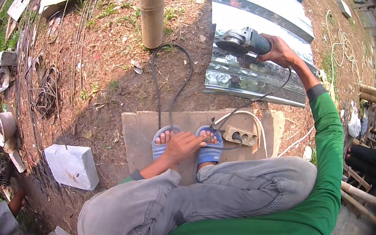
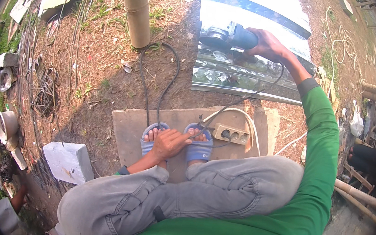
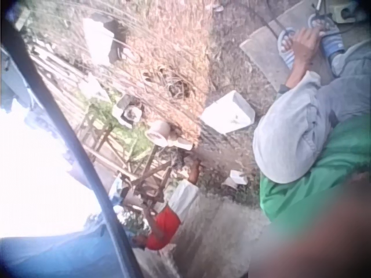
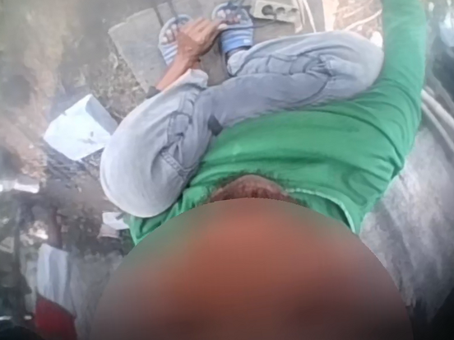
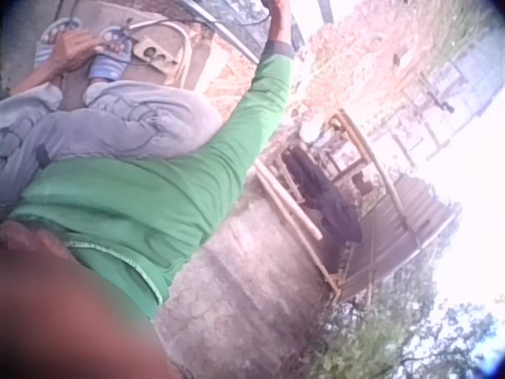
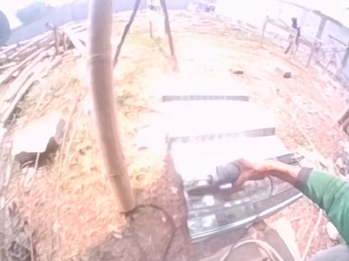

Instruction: The person uses an angle grinder to cut a corrugated metal sheet placed on the ground. After cutting, the person uses a hammer to bend the cut section and then resumes cutting with the angle grinder.

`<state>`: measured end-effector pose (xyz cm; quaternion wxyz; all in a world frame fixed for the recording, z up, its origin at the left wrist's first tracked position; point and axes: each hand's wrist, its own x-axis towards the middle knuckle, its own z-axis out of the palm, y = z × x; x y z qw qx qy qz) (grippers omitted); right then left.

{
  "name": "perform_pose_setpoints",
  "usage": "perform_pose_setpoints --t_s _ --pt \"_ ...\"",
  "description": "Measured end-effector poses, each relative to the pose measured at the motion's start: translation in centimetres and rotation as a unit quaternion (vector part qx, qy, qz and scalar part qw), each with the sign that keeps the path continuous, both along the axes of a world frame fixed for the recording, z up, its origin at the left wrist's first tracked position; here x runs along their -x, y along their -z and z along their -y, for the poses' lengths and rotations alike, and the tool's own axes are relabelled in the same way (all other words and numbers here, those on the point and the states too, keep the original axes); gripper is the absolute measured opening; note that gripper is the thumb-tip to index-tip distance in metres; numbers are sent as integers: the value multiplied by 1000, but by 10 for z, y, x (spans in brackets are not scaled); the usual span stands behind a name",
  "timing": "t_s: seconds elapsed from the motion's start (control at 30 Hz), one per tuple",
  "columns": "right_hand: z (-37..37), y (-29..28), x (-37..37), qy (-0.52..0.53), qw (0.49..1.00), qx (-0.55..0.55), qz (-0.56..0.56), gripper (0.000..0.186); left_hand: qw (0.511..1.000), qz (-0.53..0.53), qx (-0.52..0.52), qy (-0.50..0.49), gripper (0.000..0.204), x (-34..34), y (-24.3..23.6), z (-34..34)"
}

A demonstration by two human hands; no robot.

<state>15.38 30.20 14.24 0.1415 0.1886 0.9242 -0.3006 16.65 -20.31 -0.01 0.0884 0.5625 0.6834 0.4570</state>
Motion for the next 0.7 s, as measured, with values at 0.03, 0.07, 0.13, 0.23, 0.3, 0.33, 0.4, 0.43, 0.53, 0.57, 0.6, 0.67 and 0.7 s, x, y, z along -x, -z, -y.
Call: perform_pose_setpoints --t_s 0.03,0.07,0.13,0.23,0.3,0.33,0.4,0.43,0.53,0.57,0.6,0.67,0.7 --pt "-3 0 0 4 1000 -4 3 76 1000 6 3 0 34 0 0 -1" --pt "-5 2 0 8 1000 -12 0 76 1000 15 7 0 32 0 0 -1" --pt "-7 7 0 15 999 -34 -5 76 999 36 -4 -10 28 -1 -1 -3" --pt "-1 13 -5 60 998 17 6 77 999 44 -2 -14 29 -2 -2 -4" --pt "11 12 -14 83 996 33 -7 75 999 40 1 -15 27 -1 -2 -2" --pt "19 11 -21 92 994 48 -24 70 999 40 2 -17 23 0 -2 1" --pt "40 6 -35 156 983 100 -15 65 999 41 -10 -16 17 4 -1 9" --pt "53 3 -44 176 979 102 -15 59 999 40 -24 -14 16 7 0 16" --pt "97 -2 -72 321 907 271 -30 43 994 70 -56 -61 17 18 3 38" --pt "112 0 -79 362 887 284 -33 40 989 91 -69 -91 19 20 3 45" --pt "124 3 -84 376 868 319 -58 38 990 92 -55 -88 21 20 3 49" --pt "143 9 -91 376 881 277 -77 39 991 87 -38 -92 25 20 3 56" --pt "153 15 -93 387 876 275 -88 38 993 83 -19 -86 25 18 3 56"
